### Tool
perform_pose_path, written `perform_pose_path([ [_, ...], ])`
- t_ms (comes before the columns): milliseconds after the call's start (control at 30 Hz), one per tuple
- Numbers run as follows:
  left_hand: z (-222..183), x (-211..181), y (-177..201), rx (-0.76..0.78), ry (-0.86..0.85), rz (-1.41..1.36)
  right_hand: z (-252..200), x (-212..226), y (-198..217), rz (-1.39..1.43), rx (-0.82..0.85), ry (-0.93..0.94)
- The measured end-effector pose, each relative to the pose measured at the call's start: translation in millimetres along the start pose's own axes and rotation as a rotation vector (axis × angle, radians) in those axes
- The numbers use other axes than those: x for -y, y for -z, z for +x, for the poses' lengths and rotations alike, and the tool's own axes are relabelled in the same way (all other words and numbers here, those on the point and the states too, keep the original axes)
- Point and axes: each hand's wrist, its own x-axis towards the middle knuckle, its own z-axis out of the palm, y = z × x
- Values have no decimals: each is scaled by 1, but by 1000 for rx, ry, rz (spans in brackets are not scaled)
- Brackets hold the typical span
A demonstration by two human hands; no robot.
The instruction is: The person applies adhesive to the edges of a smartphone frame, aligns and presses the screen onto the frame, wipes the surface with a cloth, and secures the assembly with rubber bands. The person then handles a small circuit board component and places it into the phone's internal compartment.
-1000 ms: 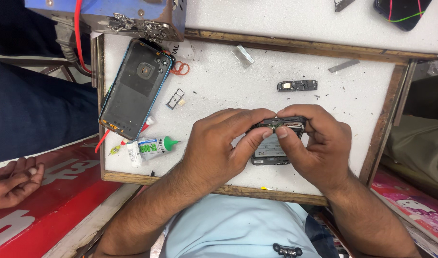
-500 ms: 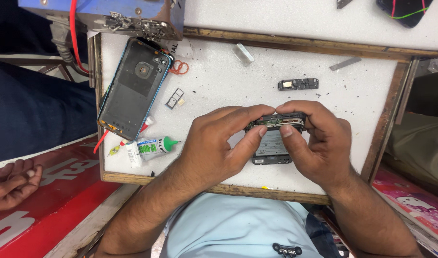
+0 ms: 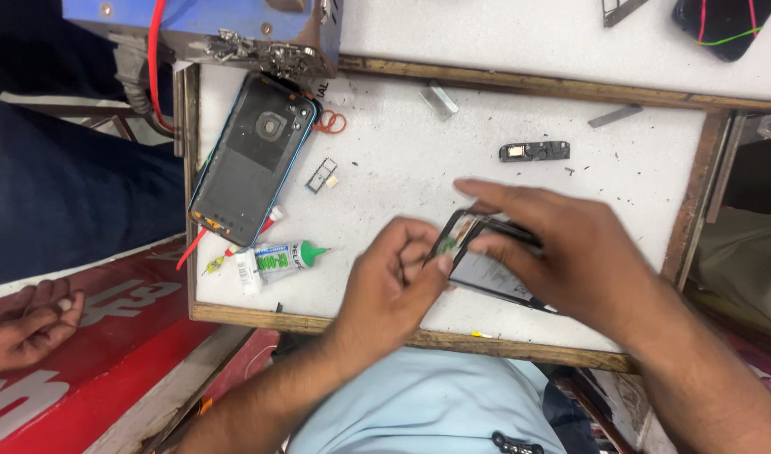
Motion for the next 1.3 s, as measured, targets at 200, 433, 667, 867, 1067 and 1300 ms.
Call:
perform_pose_path([
  [200, -21, 11, 22, -10, 128, 422, -5, 0, -33, -141, 7, 65],
  [433, -36, 0, 35, -78, -208, 971, -35, -11, -65, -271, -178, 227],
  [667, -35, 9, 31, -130, -341, 960, -53, -11, -91, -323, -136, 229],
  [867, -17, 10, 35, -124, -170, 914, -47, -12, -98, -413, -86, 192],
  [1067, -6, 1, 38, -27, -15, 901, -45, -12, -101, -422, -114, 196],
  [1300, 1, -5, 37, -13, 29, 900, -47, -16, -102, -414, -95, 176],
])
